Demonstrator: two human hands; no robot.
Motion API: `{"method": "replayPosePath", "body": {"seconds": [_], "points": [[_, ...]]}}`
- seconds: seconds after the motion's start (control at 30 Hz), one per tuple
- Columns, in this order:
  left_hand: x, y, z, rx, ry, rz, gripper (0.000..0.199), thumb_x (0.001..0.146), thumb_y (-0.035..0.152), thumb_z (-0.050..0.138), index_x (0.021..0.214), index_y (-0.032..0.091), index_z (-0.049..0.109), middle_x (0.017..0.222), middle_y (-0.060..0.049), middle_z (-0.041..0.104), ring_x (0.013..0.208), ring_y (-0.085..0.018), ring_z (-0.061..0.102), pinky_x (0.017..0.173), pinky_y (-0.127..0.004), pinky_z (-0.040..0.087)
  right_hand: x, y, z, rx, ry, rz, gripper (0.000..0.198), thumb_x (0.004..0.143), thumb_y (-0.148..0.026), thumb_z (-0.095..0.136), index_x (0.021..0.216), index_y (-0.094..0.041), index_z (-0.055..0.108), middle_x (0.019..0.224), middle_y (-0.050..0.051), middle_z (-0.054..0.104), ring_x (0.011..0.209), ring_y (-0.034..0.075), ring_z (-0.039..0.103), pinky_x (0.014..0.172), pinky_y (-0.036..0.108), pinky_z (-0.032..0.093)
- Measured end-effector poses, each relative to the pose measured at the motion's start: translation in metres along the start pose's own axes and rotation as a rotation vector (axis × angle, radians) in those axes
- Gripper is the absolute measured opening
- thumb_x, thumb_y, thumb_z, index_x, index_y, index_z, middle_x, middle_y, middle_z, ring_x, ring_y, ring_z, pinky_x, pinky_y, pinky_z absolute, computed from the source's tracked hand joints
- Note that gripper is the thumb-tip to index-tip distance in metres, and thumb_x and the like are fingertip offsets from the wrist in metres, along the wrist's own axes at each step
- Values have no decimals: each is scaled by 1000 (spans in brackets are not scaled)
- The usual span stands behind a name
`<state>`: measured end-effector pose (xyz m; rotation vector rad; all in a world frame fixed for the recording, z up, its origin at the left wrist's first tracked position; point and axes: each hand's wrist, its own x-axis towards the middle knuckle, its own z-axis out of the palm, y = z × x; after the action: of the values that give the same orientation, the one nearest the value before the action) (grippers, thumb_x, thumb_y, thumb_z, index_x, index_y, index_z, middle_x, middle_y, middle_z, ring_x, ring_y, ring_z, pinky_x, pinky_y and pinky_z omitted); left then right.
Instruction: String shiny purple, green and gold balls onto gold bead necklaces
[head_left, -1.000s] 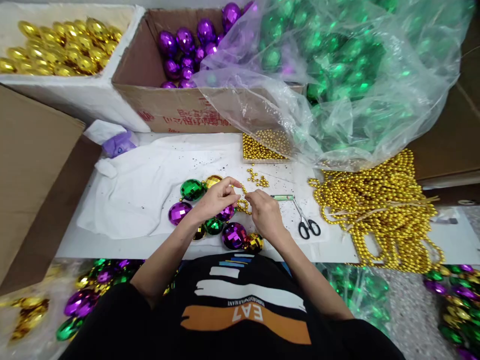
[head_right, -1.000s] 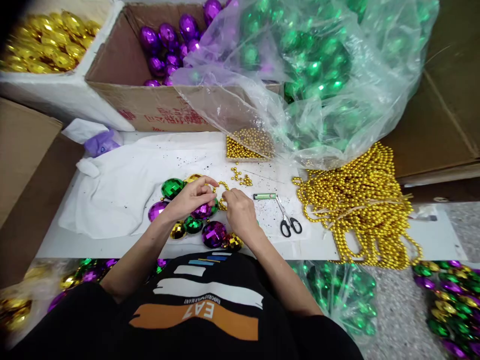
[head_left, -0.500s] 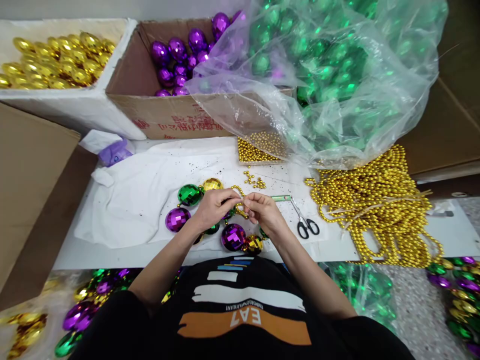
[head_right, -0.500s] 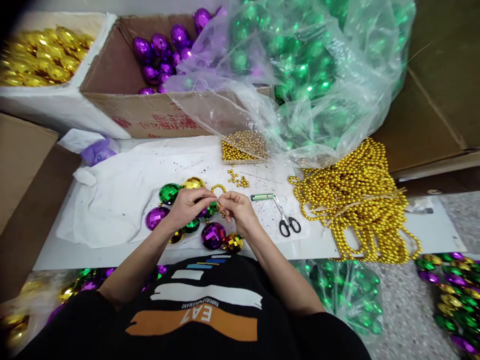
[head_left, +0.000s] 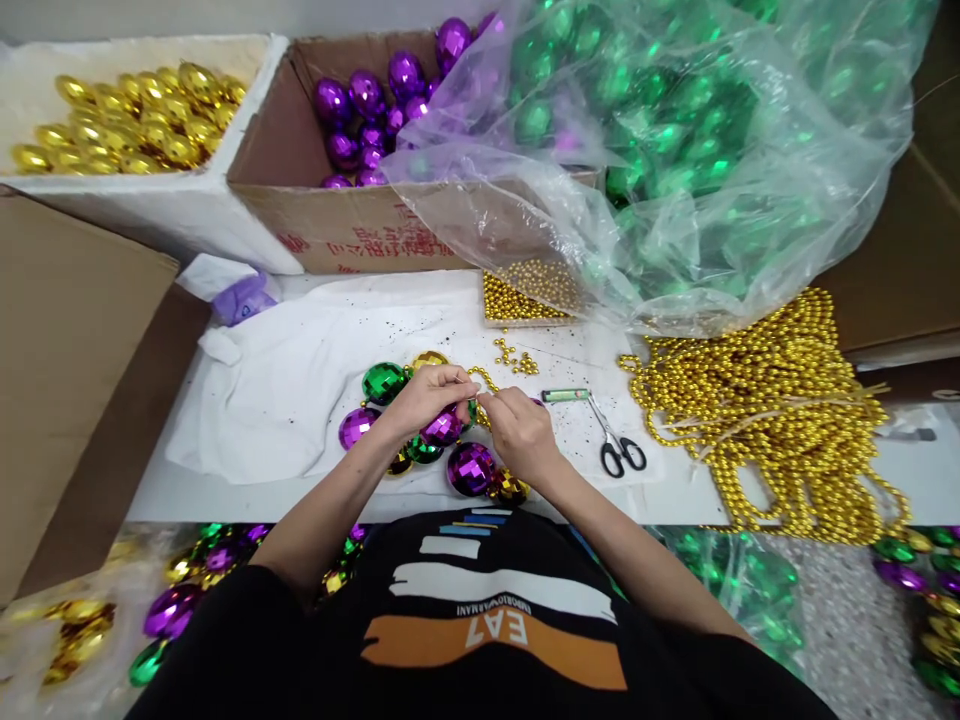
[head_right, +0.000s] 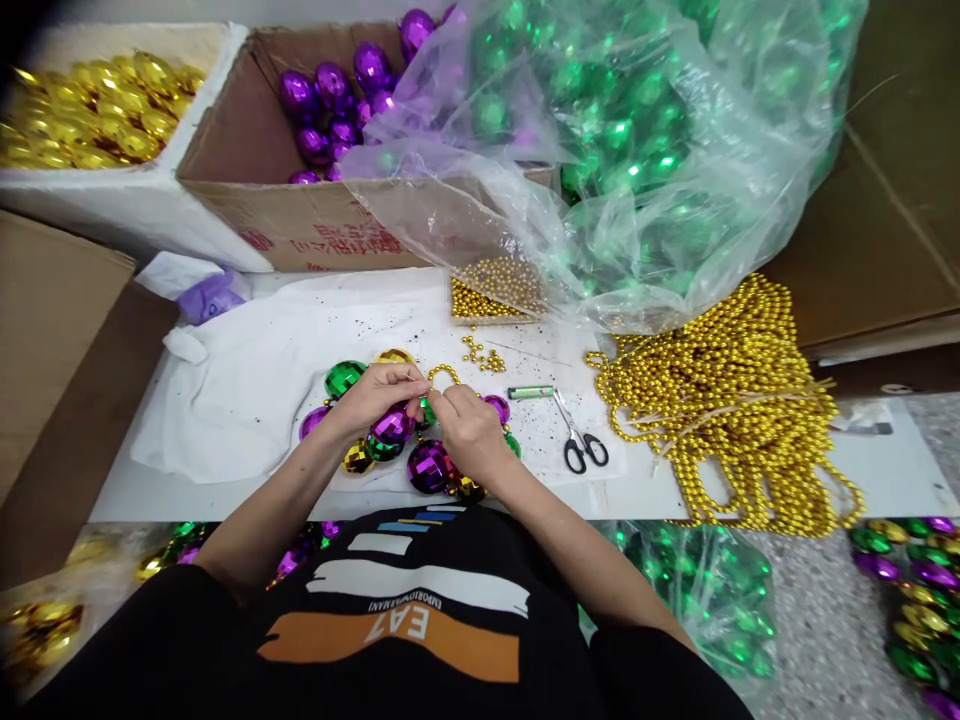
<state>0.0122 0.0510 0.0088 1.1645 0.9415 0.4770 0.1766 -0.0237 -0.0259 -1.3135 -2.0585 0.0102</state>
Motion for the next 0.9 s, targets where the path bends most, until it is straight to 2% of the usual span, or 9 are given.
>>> {"method": "replayPosePath", "body": {"seconds": [0.1,0.23,0.3,0.4,0.57,0.73,0.8,0.9], "points": [[1,-2,0,-18,-3,-16,34,74,45,75,68,15,60,49,2,61,49,-11,59,55,-22,45,2,1,3,68,-26,112,24,99,-13,43,88,-18,64,75,7,62,75,20,56,68,32,42],[0,-4,-3,90,-16,24,31,79,44,72,71,15,62,51,2,62,50,-9,57,56,-21,44,8,3,-3,408,-103,407,17,96,-17,51,82,-21,59,79,3,63,74,17,57,68,29,43],[-1,-3,-4,164,-29,42,29,82,42,69,74,15,63,54,2,64,50,-8,56,55,-20,42,11,5,-9,476,-163,479,16,92,-16,56,77,-21,57,77,1,62,72,16,57,66,28,41],[-3,2,-3,249,-53,59,26,85,38,66,74,15,63,55,2,63,49,-7,53,54,-19,40,14,10,-18,453,-257,473,17,89,-14,60,74,-21,57,74,0,61,71,16,55,66,27,38],[-2,3,-1,281,-59,69,23,86,34,62,72,15,62,55,3,62,50,-7,53,54,-19,40,14,13,-25,434,-314,400,10,89,-11,61,88,-21,65,78,0,63,73,15,57,67,27,38],[2,-3,-1,193,-35,42,26,83,38,65,71,16,60,54,2,63,50,-9,56,56,-21,42,9,4,-20,354,-207,378,17,92,-15,55,78,-21,62,82,3,60,77,17,56,68,29,40],[3,-5,-2,155,-29,28,28,81,41,66,70,16,60,52,2,63,51,-10,57,57,-22,43,7,-2,-15,458,-135,427,16,92,-16,52,79,-21,60,86,3,59,79,17,57,71,29,43],[3,-7,-3,121,-25,8,30,79,43,69,70,16,60,51,2,62,51,-11,58,57,-23,44,5,-9,-8,696,-69,579,16,91,-18,53,76,-21,56,75,0,58,73,16,57,69,28,45]]}}
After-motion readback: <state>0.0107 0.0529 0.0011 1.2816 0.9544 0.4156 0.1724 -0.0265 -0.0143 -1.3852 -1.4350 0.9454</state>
